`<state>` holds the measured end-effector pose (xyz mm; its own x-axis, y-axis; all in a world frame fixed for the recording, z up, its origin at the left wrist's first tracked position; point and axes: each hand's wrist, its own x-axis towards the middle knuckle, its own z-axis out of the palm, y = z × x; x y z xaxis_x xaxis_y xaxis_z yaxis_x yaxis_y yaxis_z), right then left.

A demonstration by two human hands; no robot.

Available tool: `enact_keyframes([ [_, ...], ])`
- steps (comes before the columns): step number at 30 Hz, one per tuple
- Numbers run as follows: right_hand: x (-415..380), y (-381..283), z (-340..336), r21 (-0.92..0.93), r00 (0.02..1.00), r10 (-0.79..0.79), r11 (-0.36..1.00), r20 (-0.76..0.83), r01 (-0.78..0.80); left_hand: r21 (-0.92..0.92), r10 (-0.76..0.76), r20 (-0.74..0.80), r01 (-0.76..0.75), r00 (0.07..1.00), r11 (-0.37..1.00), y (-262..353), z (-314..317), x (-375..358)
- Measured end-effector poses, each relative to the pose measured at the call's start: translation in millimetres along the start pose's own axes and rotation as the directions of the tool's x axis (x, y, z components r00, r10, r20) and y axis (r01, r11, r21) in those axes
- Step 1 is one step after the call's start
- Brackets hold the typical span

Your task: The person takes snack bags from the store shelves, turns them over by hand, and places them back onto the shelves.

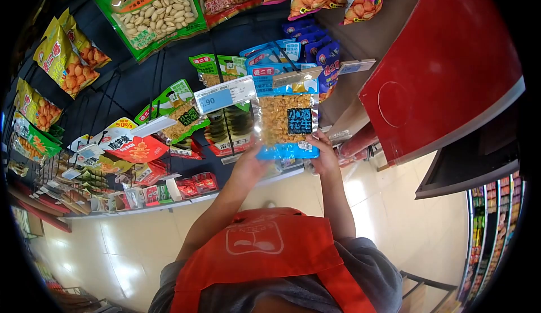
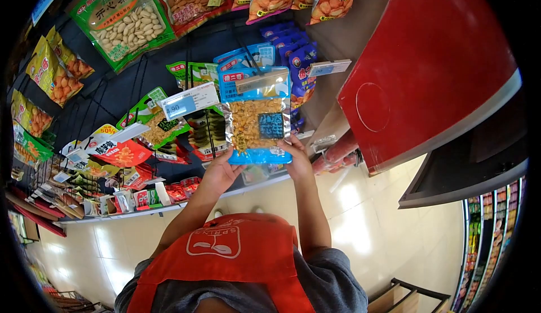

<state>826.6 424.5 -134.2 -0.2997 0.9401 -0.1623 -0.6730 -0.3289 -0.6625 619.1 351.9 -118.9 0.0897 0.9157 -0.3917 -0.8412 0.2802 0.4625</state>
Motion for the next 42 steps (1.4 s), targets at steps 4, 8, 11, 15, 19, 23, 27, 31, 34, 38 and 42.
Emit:
enact_keyframes([
  [4,1.1,1.6,-3.0,0.013,1.000,0.002,1.000,0.000,-0.002,-0.004,0.014,0.017,-0.014,1.000,1.000,-0.1,2.7,-1.3],
  [8,3.1,3.3,-5.0,0.005,1.000,-0.006,1.000,-0.008,0.006,0.000,0.010,0.024,-0.010,1.000,1.000,0.0,2.2,-1.7],
  [11,3.0,2.9,-2.8,-0.001,1.000,-0.002,1.000,-0.022,0.002,0.007,0.003,0.027,-0.004,1.000,1.000,0.4,2.1,-1.6],
  [15,2.1,2.8,-1.2,0.001,1.000,-0.005,1.000,-0.028,0.005,0.010,0.010,0.034,-0.011,0.999,1.000,0.6,5.7,-3.0],
  [19,1.8,2.6,1.5,-0.008,0.999,-0.005,1.000,-0.054,0.004,0.003,0.006,0.039,-0.006,0.999,1.000,0.8,4.9,-2.9],
  [23,1.4,1.4,3.7,0.004,1.000,0.002,1.000,-0.028,-0.001,0.005,0.000,0.041,0.000,0.999,1.000,1.2,4.3,-2.6],
  [27,0.9,1.6,1.6,0.023,1.000,0.008,1.000,-0.001,-0.008,0.009,-0.007,0.034,0.007,0.999,1.000,1.3,4.0,-3.0],
  [31,3.1,4.8,-3.5,0.023,0.999,0.004,1.000,-0.033,-0.004,0.016,-0.010,0.042,0.009,0.999,1.000,1.2,2.1,-2.0],
  [34,4.1,5.7,-5.5,0.036,1.000,0.005,0.999,-0.028,-0.004,0.013,-0.012,0.038,0.012,0.999,1.000,0.4,0.9,-1.2],
  [38,3.5,4.7,-3.4,0.040,1.000,0.008,0.999,-0.027,-0.006,0.011,-0.002,0.037,0.002,0.999,1.000,-0.5,1.3,-0.8],
  [42,2.5,3.7,-0.8,0.029,1.000,0.013,1.000,-0.024,-0.012,0.019,0.002,0.046,-0.003,0.999,1.000,0.5,4.5,-3.6],
])
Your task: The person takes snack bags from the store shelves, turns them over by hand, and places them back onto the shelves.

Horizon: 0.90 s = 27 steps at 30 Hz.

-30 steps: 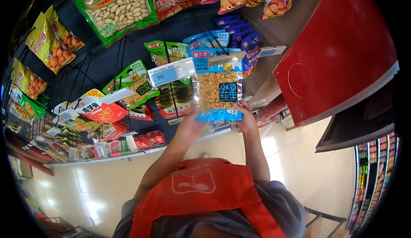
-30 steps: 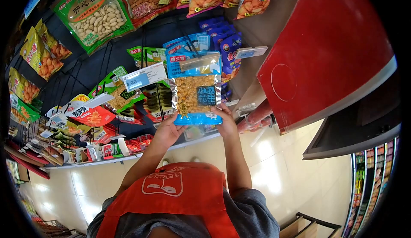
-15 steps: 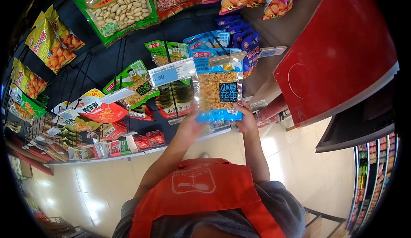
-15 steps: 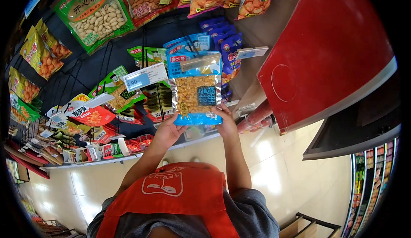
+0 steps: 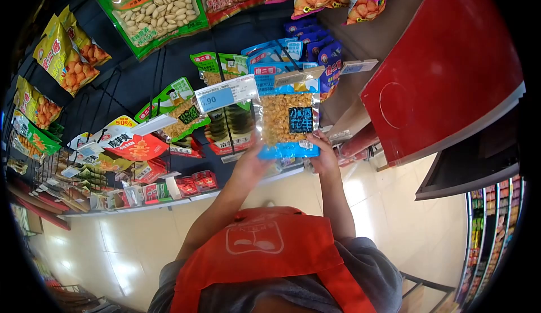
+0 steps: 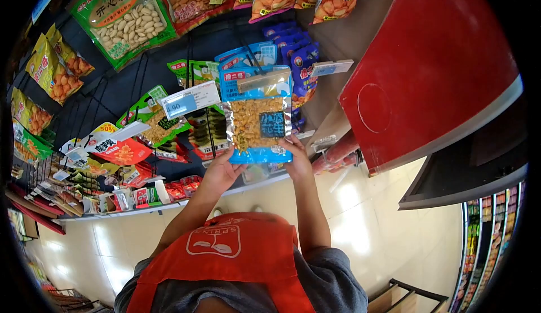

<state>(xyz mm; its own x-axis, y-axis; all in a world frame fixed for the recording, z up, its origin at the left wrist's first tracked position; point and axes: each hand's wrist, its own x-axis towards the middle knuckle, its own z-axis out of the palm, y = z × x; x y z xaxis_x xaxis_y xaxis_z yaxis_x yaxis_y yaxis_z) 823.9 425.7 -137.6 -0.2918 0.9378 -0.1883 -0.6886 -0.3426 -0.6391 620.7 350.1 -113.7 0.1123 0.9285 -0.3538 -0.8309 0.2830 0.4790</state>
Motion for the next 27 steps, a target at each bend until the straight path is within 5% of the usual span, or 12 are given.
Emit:
enact_keyframes([
  [18,10.5,10.8,-9.5,0.005,0.995,-0.039,0.999,-0.093,0.039,0.030,0.066,0.026,-0.066,0.997,0.997,-7.3,-6.3,-0.6],
  [21,12.5,5.3,-12.4,-0.064,0.996,-0.048,0.997,-0.079,0.043,0.271,0.144,0.125,-0.174,0.982,0.947,-20.2,-6.3,-14.2],
  [22,9.1,-0.9,-4.6,-0.097,0.998,-0.041,0.995,-0.056,0.036,0.347,0.175,0.282,-0.270,0.943,0.898,-17.0,13.3,-28.1],
  [25,-0.5,-15.5,18.3,-0.060,0.997,0.023,0.998,0.069,-0.019,0.543,0.027,0.470,-0.313,0.882,0.779,-6.9,48.8,-46.2],
  [27,3.0,-17.9,16.5,0.043,0.986,0.072,0.996,0.150,-0.079,0.568,0.082,0.603,-0.499,0.793,0.654,-5.8,61.6,-46.0],
])
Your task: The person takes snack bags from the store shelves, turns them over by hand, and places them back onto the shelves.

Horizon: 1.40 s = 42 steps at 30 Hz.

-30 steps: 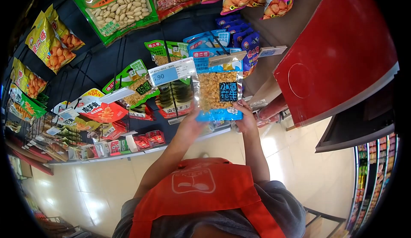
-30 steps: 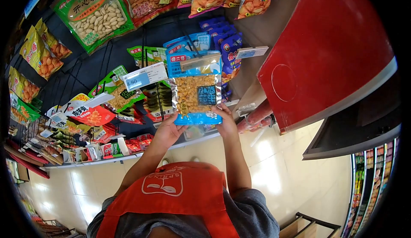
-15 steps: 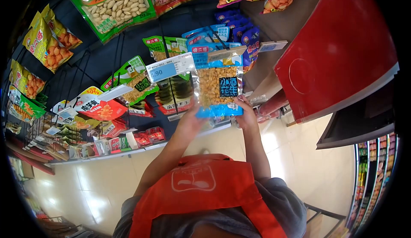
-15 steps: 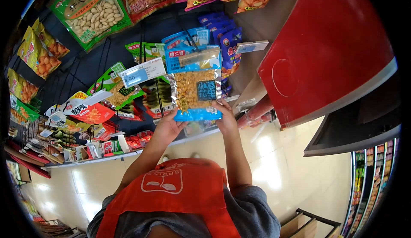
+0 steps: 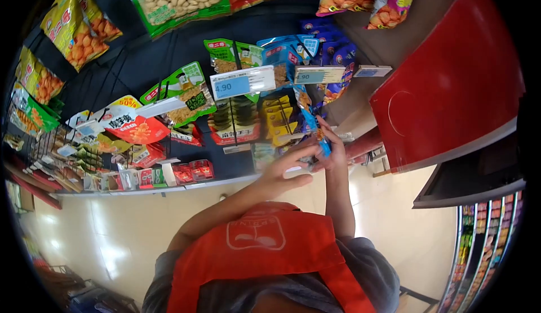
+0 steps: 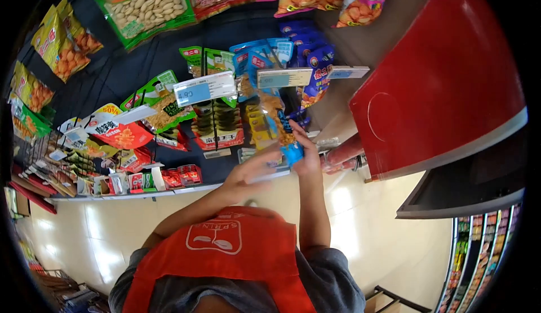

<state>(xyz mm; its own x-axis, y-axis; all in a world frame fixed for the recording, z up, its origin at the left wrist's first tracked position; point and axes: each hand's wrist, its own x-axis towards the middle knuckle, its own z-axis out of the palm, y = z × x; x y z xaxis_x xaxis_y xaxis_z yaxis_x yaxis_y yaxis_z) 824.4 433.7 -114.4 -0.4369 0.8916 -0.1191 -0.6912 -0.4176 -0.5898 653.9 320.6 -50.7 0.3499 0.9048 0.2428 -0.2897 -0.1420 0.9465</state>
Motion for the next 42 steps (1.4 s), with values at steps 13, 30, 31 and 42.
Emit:
enact_keyframes([
  [13,23.0,-10.8,-45.6,0.227,0.932,0.313,0.909,0.182,-0.350,0.441,0.306,0.124,-0.328,0.944,0.835,-18.2,23.6,22.4],
  [30,1.7,-12.7,10.2,0.501,0.904,0.415,0.764,0.104,-0.408,0.213,0.241,0.088,-0.254,0.967,0.943,-21.1,16.8,21.2],
  [31,0.0,-12.5,11.3,0.501,0.905,0.414,0.766,0.097,-0.404,0.218,0.235,0.096,-0.251,0.967,0.943,-20.8,16.3,20.8],
  [42,0.2,-7.3,20.5,0.606,0.865,0.445,0.630,0.232,-0.486,0.300,0.192,0.113,-0.217,0.975,0.929,-11.3,9.1,15.2],
])
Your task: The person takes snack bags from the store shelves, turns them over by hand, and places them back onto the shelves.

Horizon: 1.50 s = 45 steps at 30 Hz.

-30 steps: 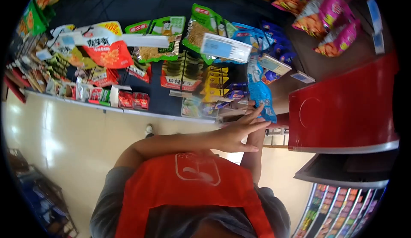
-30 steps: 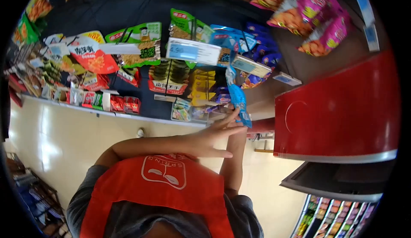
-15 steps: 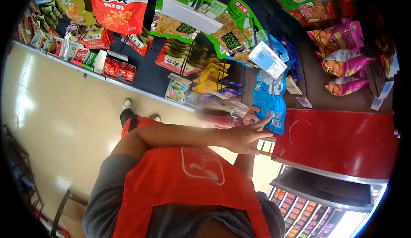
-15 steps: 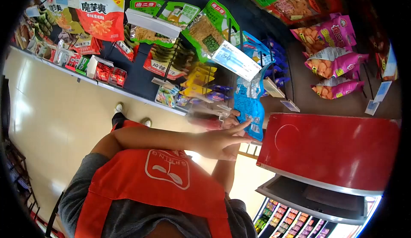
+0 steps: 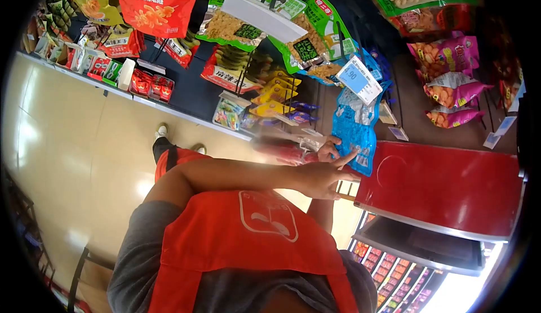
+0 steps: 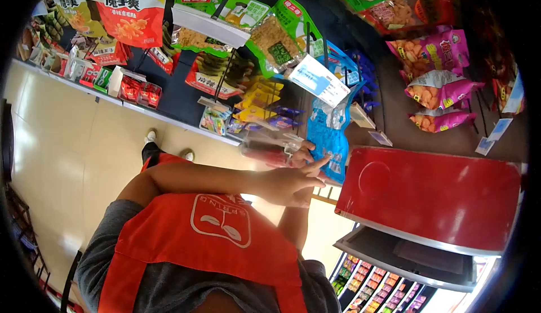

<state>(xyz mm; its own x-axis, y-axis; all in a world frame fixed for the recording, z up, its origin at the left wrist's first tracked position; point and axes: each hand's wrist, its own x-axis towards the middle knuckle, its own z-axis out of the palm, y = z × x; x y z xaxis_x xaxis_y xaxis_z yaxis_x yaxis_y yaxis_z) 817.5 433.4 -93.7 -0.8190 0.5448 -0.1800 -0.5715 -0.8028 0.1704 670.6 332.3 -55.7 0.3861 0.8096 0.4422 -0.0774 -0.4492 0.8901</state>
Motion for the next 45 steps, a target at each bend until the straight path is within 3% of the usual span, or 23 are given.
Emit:
enact_keyframes([
  [4,5.1,0.1,-3.3,0.024,0.993,-0.094,0.995,-0.073,0.096,-0.027,0.001,-0.018,-0.001,1.000,1.000,-8.9,7.4,0.4],
  [5,4.3,-10.0,-7.7,0.026,0.995,-0.056,0.998,-0.087,0.058,0.002,0.061,-0.082,-0.061,0.995,0.998,-16.9,15.0,0.5],
  [8,6.9,-21.9,-15.5,-0.034,0.996,-0.087,0.996,-0.036,0.086,-0.002,0.018,-0.056,-0.018,0.998,1.000,-12.0,12.0,-1.4],
  [15,11.6,2.3,0.2,-0.105,0.944,-0.294,0.954,-0.149,0.280,-0.005,-0.006,-0.021,0.006,1.000,1.000,-15.4,13.5,-2.4],
  [18,15.2,-5.2,-5.6,-0.155,0.979,-0.200,0.969,-0.031,0.193,0.014,0.002,-0.009,-0.002,1.000,1.000,-16.7,14.7,-3.3],
  [26,3.7,-41.7,-28.5,-0.352,0.925,-0.380,0.870,-0.030,0.346,-0.026,-0.053,-0.011,0.053,0.999,0.998,-7.0,8.5,-9.6],
  [29,-0.6,-53.1,-26.9,-0.634,0.884,-0.467,0.675,0.029,0.378,0.010,-0.140,-0.059,0.141,0.988,0.990,-9.1,7.5,-17.5],
  [30,-1.1,-51.8,-22.9,-0.737,0.868,-0.491,0.563,0.065,0.374,0.035,-0.181,-0.076,0.184,0.981,0.982,-11.3,6.4,-20.5],
  [31,6.8,-24.1,-3.5,-0.856,0.781,-0.615,0.341,0.109,0.388,0.036,-0.197,-0.116,0.203,0.973,0.979,-15.0,2.9,-23.2],
  [32,11.8,-22.5,-4.6,-0.879,0.750,-0.639,0.244,0.172,0.409,-0.034,-0.170,-0.161,0.166,0.972,0.985,-30.7,6.5,-28.1],
  [34,20.0,-20.0,-3.2,-0.897,0.676,-0.672,0.041,0.301,0.440,-0.057,-0.245,-0.284,0.239,0.927,0.969,-38.5,-1.8,-38.6],
  [38,32.5,-16.7,4.7,-0.886,0.634,-0.717,0.049,0.291,0.461,0.037,-0.373,-0.321,0.405,0.871,0.914,-66.9,-16.8,-76.7],
  [41,53.7,-38.1,-5.1,-0.871,0.577,-0.751,0.003,0.322,0.491,-0.068,-0.495,-0.348,0.505,0.796,0.861,-70.4,-26.0,-101.2],
  [44,79.6,-54.9,-8.0,-0.893,0.509,-0.796,-0.085,0.328,0.442,-0.056,-0.514,-0.378,0.535,0.770,0.843,-99.1,-16.1,-129.6],
  [45,89.3,-65.7,-15.5,-0.884,0.509,-0.789,-0.090,0.345,0.459,-0.029,-0.581,-0.356,0.613,0.732,0.789,-92.6,-15.1,-130.2],
])
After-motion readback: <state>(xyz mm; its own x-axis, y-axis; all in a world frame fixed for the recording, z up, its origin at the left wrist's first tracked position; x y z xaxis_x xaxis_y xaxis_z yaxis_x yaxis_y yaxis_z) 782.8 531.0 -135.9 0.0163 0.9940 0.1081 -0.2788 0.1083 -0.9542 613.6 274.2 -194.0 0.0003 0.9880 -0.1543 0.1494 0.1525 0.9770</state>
